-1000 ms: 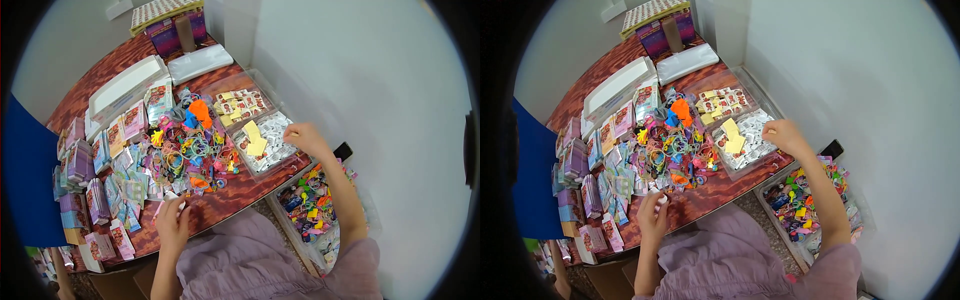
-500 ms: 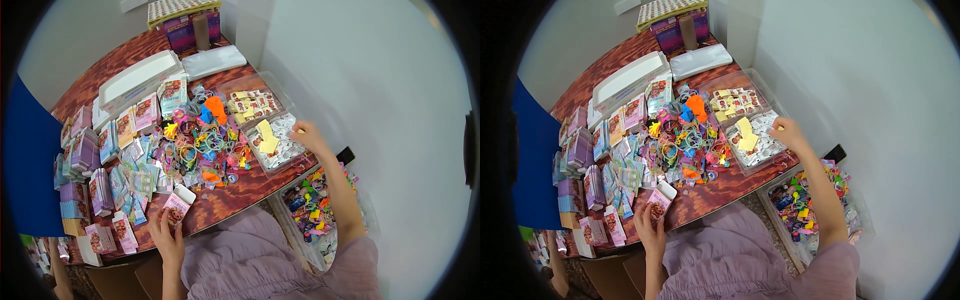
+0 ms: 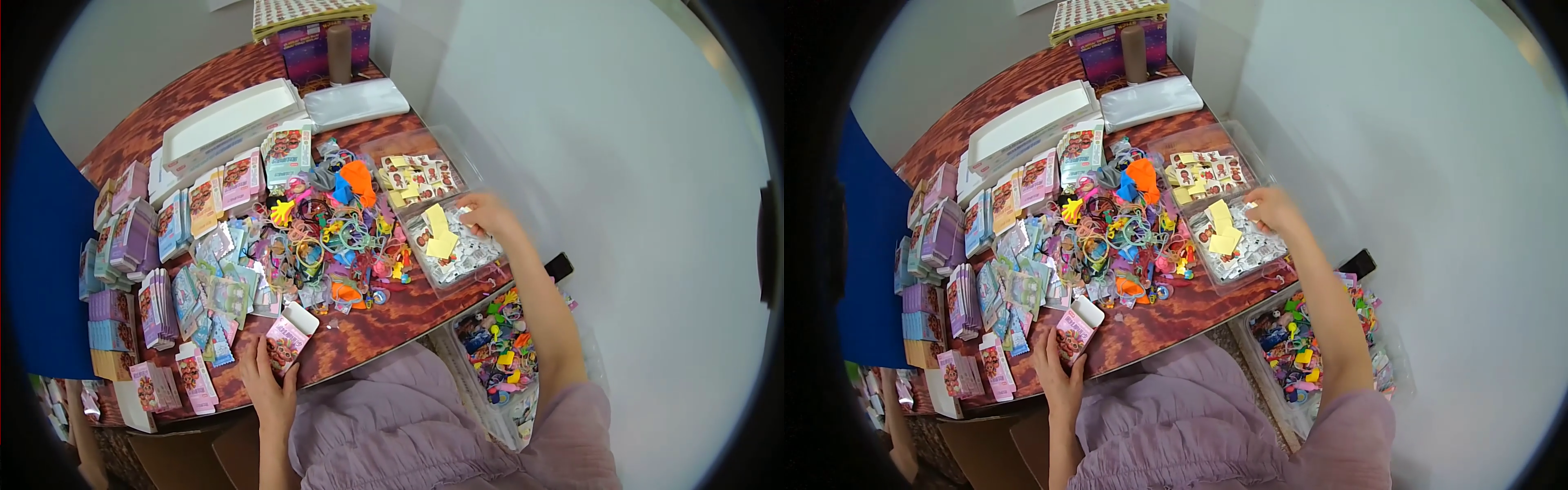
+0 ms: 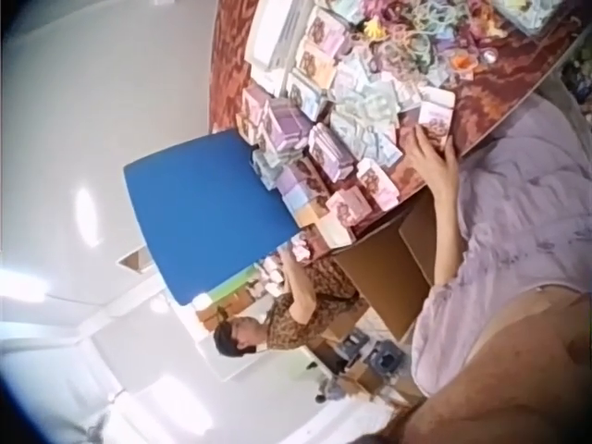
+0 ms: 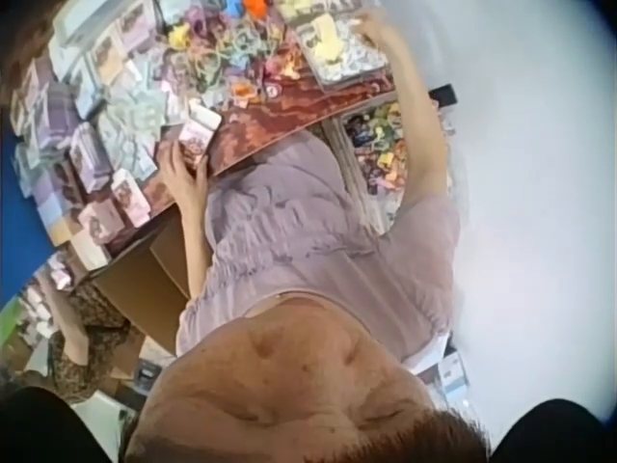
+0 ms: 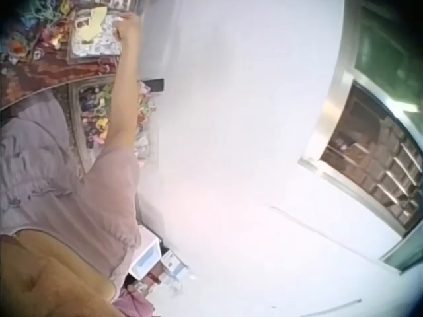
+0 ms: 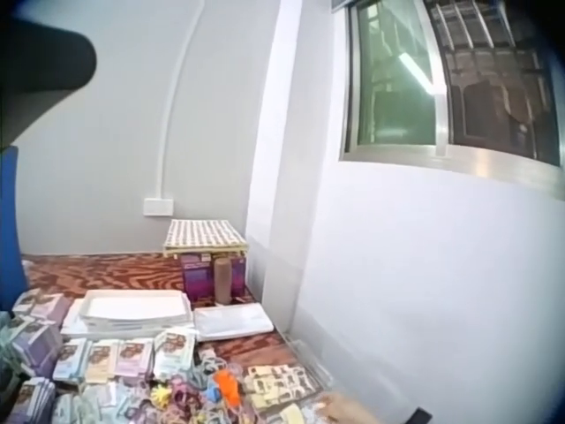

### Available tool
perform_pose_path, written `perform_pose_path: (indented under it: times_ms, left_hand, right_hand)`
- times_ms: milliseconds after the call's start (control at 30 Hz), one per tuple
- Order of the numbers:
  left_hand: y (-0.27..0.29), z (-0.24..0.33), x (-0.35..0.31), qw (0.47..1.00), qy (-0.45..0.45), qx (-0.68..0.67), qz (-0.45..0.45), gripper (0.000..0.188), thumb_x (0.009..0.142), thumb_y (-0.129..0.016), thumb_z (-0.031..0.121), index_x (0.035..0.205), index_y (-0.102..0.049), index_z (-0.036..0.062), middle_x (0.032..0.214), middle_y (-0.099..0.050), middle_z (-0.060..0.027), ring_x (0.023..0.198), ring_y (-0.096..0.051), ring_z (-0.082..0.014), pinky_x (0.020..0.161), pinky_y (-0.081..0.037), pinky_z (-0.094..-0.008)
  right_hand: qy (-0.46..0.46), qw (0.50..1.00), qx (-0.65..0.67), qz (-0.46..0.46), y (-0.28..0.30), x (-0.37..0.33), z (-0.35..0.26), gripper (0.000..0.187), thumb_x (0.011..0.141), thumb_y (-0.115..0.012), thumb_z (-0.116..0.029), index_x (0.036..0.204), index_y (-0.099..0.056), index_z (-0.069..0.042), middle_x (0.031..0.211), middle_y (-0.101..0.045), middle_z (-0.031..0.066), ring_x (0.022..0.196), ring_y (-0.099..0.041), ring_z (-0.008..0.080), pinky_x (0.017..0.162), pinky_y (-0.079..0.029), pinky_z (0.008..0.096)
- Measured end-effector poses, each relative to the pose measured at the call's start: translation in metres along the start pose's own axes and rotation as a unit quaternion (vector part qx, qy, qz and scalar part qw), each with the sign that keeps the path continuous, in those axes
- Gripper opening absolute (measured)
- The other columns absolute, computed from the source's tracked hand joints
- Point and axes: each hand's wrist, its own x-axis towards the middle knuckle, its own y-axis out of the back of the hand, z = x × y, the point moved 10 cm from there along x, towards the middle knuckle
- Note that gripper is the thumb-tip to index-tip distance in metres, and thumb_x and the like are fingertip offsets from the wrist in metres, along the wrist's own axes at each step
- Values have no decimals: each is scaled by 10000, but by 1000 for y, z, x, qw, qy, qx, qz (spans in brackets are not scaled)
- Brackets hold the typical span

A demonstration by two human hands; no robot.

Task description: Assembling small toy sets by placing various components and stickers into pink individual boxes.

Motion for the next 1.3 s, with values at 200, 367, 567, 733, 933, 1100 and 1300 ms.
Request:
perform_pose_path:
  times_ms: [200,367,567,733,933,1100,1300]
  left_hand:
    - [5,5,6,1000,-9,-7,8,730,789,-780,166,1424,-452,18,1396,-469,-213,1301,-433,-398,1090,-338,-470]
    - [10,-1,5,999,29,-38,-4,731,787,-790,190,1410,-459,-2,1358,-500,-228,1220,-507,-417,1026,-417,-448]
    - [28,-4,-3,976,74,-204,-35,666,795,-743,139,1396,-492,1,1253,-553,-208,1116,-585,-358,915,-488,-395]
    - [35,10,-7,938,-5,-345,13,626,813,-686,142,1385,-502,-35,1251,-572,-168,1094,-606,-270,903,-490,-350]
    - [29,47,1,952,-44,-304,-7,847,698,-844,155,1436,-456,5,1289,-528,-174,1170,-563,-315,957,-495,-379]
    - [12,37,-8,958,4,-282,-51,768,694,-809,122,1380,-474,38,1330,-474,-182,1207,-539,-356,955,-493,-409]
    - [16,23,-15,970,6,-239,-37,753,682,-793,101,1358,-468,32,1326,-471,-188,1178,-548,-377,924,-505,-419]
  right_hand:
    - [96,982,-134,92,-4,6,9,255,812,-711,-45,1058,-651,-26,639,-558,23,487,-509,102,404,-351,279]
    - [69,981,100,151,12,-22,7,197,851,-695,-61,1027,-614,-25,681,-567,-6,479,-464,62,413,-349,240]
    - [77,952,289,57,0,-75,-24,131,892,-690,-84,977,-590,-77,747,-604,-8,558,-520,60,477,-399,205]
    - [106,930,346,-60,-49,-118,-67,130,896,-675,-61,984,-580,-78,774,-622,-5,580,-548,64,476,-420,202]
    - [123,918,347,-146,-122,-141,-104,144,902,-655,-39,1031,-594,-63,824,-690,84,630,-647,122,515,-509,212]
    - [88,876,420,-219,-191,-175,-130,154,917,-654,-59,1058,-593,-53,841,-718,164,621,-684,170,503,-534,244]
    - [-1,774,536,-338,-247,-188,-125,127,998,-569,-142,1085,-552,-51,781,-594,70,598,-494,126,514,-352,243]
